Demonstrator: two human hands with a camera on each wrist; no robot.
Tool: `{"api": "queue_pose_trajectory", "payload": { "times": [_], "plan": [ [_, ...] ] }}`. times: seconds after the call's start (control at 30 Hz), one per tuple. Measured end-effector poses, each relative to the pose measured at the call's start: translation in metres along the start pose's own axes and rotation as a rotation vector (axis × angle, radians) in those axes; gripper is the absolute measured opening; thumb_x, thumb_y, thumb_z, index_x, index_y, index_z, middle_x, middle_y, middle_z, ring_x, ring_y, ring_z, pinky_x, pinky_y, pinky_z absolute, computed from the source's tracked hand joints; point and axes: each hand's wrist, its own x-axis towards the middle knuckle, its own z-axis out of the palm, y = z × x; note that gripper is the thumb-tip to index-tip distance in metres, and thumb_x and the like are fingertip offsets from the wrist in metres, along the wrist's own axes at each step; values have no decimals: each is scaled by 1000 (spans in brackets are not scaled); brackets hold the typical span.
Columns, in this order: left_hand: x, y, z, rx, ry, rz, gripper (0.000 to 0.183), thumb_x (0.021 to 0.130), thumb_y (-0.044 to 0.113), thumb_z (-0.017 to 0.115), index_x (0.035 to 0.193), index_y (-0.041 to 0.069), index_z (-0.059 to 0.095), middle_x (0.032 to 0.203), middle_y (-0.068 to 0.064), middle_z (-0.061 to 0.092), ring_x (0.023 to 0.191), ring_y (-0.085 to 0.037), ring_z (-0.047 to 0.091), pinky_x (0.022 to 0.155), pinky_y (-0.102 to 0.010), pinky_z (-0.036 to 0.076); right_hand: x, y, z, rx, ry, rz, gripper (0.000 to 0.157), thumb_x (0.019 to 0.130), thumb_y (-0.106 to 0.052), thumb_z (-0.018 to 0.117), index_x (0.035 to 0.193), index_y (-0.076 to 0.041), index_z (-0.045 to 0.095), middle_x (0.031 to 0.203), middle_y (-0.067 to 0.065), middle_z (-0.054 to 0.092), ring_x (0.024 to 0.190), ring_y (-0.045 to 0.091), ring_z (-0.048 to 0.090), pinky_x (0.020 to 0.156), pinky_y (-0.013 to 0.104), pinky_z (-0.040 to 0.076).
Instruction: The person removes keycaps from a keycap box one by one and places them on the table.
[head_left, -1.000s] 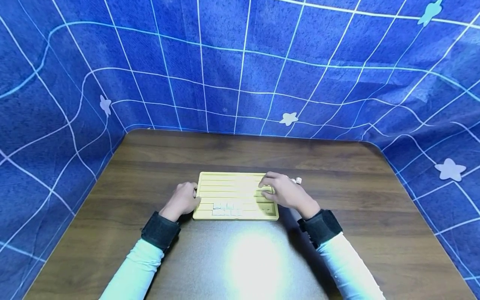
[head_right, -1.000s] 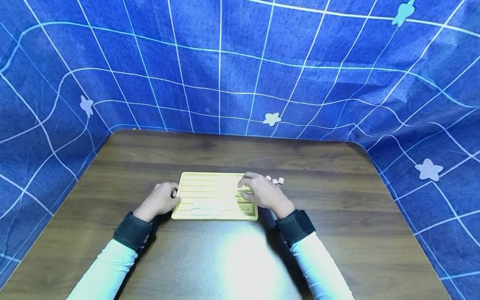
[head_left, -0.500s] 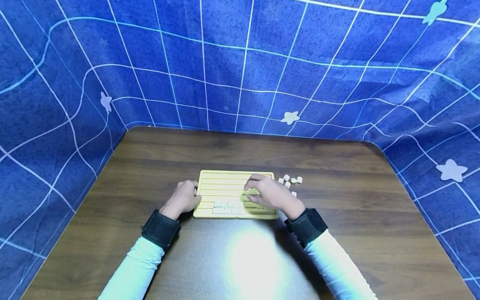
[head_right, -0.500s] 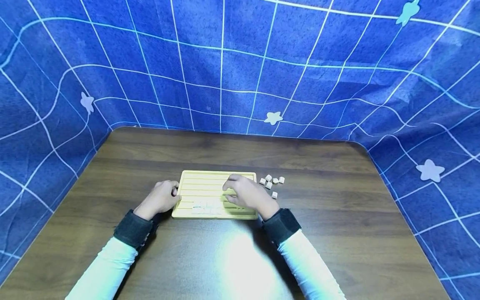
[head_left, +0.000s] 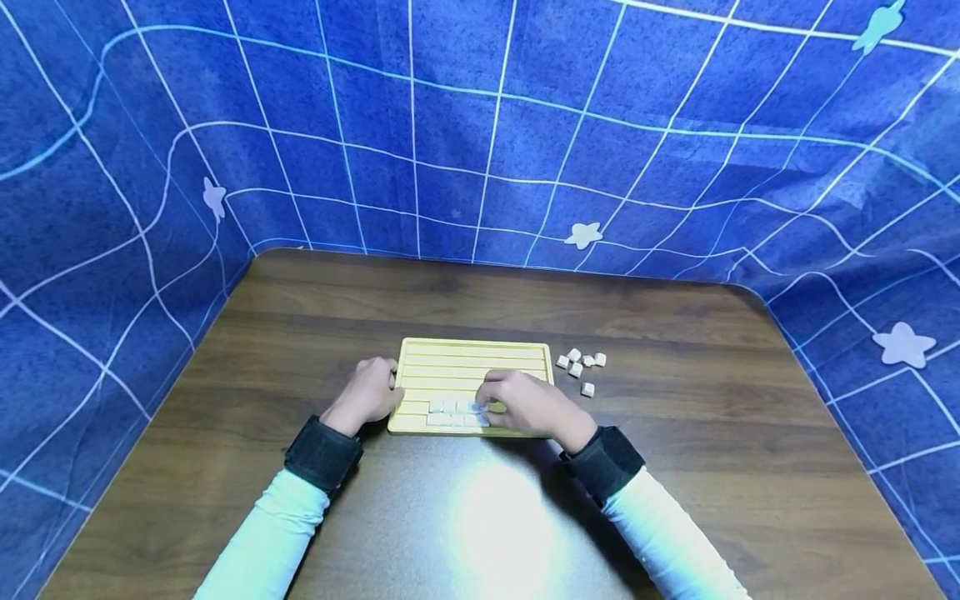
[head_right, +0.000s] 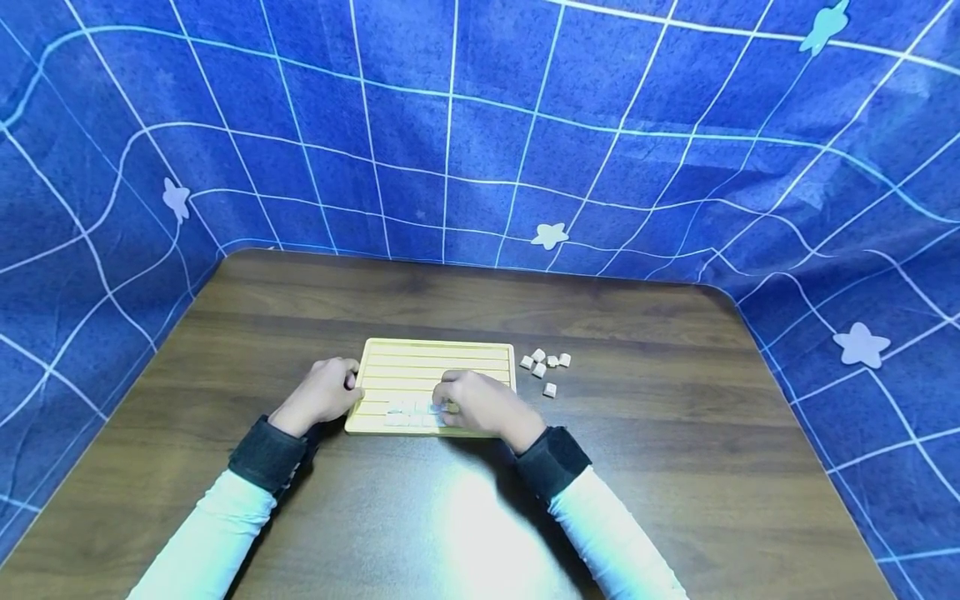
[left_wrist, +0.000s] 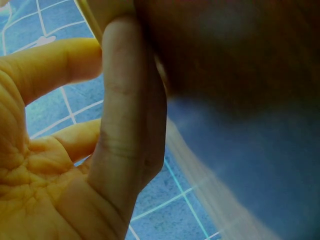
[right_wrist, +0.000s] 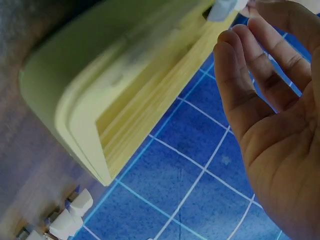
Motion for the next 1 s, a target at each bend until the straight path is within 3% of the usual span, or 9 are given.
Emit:
{"api": "queue_pose_trajectory", "payload": {
  "times": [1.0],
  "plan": [
    [0,-2,-1,-13,-39,-13,8,81,7,57,75,6,51,63,-1,43,59,-19,42,54,-29,33,2,-3,8,-5,-41,-71,5,80,-10,67,84,-10,71,83,2,66,72,10,57,66,25,53]
  ]
}}
